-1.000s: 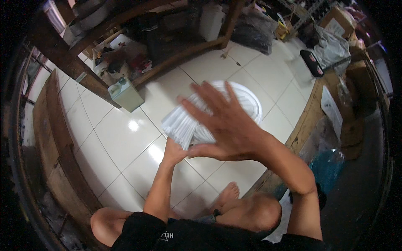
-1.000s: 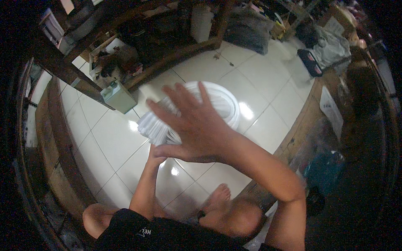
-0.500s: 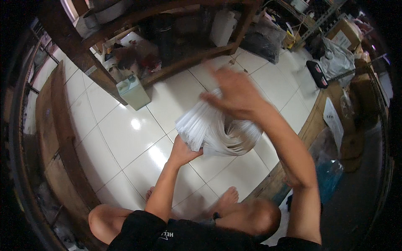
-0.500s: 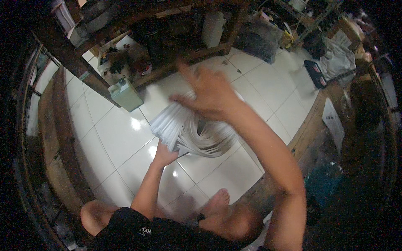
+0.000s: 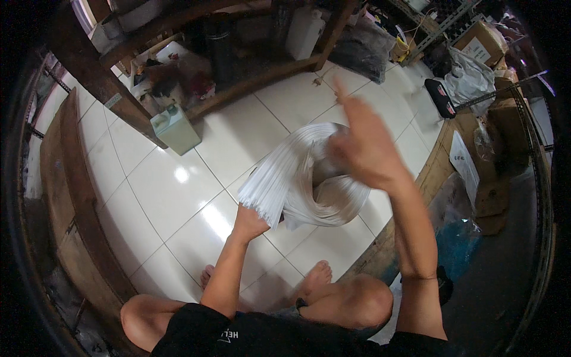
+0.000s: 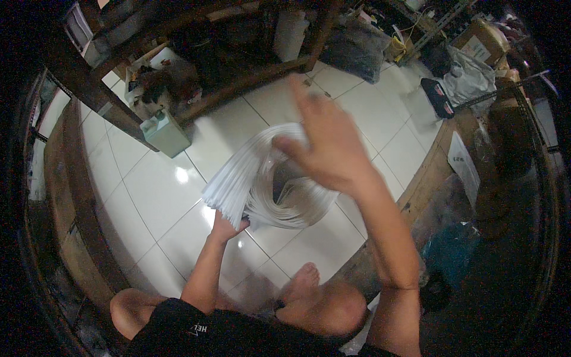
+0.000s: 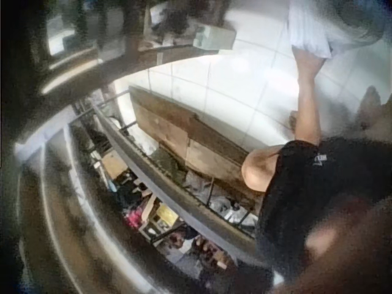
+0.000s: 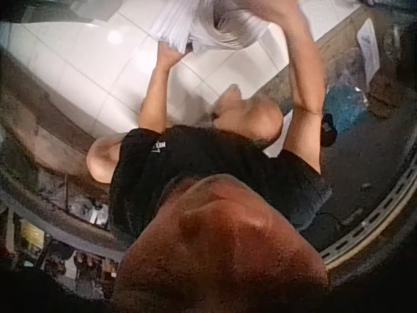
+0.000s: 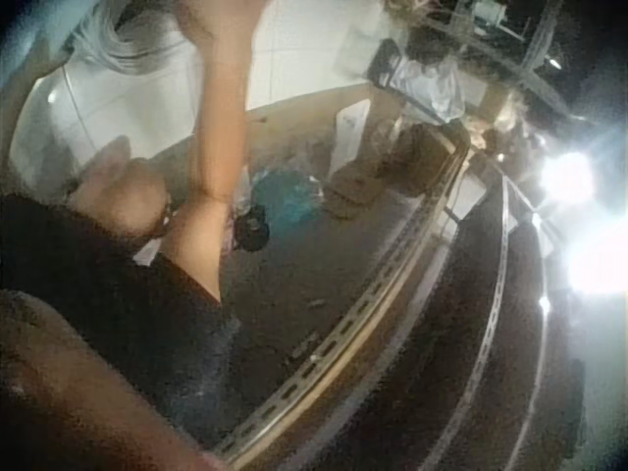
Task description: The person folds white plastic bags with a logo, aligns them, and stacks them into neat piles. They move between a wooden table and the floor, handling the bags one at a time and placing the finished stacks on a metal shelf.
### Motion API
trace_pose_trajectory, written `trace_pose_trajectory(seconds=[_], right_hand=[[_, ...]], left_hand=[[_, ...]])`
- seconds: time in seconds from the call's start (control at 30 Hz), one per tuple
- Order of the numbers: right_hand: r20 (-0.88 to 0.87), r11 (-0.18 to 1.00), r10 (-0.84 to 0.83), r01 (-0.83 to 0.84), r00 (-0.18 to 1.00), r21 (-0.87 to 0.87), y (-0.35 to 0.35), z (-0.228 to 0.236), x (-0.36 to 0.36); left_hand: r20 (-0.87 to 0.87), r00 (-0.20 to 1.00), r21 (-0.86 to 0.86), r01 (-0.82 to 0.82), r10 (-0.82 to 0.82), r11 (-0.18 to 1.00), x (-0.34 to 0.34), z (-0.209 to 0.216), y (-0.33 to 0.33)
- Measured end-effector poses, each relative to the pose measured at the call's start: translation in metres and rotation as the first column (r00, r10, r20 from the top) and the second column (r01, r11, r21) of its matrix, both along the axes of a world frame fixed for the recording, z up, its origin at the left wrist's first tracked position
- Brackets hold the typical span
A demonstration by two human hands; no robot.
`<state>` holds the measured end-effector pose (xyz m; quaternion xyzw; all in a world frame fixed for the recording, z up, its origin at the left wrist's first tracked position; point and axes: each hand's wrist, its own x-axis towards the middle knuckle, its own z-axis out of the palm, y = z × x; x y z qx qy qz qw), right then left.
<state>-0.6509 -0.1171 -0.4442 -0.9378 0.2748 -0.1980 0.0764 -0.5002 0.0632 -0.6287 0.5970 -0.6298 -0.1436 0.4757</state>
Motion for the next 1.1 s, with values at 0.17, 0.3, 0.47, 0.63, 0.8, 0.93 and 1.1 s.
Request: trace_pose_trajectory(seconds=[0.17, 0.3, 0.47, 0.63, 0.8, 0.93, 1.1], right_hand=[[-0.124, 0.988, 0.127, -0.136, 0.984, -0.069, 0.02, -0.007, 0.001], [-0.146, 0.984, 0.168, -0.173, 0.975, -0.027, 0.033, -0.014, -0.005], [-0.161, 0.962, 0.26, -0.242, 0.952, 0.124, 0.064, 0.009, -0.039], [-0.153, 0.983, 0.183, -0.18, 0.971, 0.039, 0.074, -0.019, -0.042], [-0.147, 0.989, 0.073, -0.091, 0.986, -0.117, 0.085, -0.041, -0.042], [-0.163, 0.974, 0.21, -0.193, 0.964, 0.115, 0.089, -0.005, -0.047], [0.004, 0.994, 0.062, -0.062, 0.998, -0.086, 0.047, 0.025, -0.015]], left_hand=[[0.176, 0.98, -0.12, -0.067, 0.088, 0.991, -0.002, -0.024, -0.004], [0.118, 0.991, -0.009, -0.068, 0.069, 0.998, -0.01, -0.016, -0.001], [0.061, 0.994, -0.029, -0.085, 0.087, 0.996, -0.007, -0.011, 0.001], [-0.123, 0.99, 0.212, -0.046, 0.073, 0.976, -0.011, -0.028, 0.003], [-0.327, 0.943, 0.299, 0.038, 0.065, 0.954, -0.025, -0.022, -0.001], [-0.221, 0.974, 0.185, -0.009, 0.05, 0.983, -0.02, -0.054, 0.004], [0.049, 0.995, 0.427, -0.101, 0.089, 0.899, -0.009, -0.087, 0.025]])
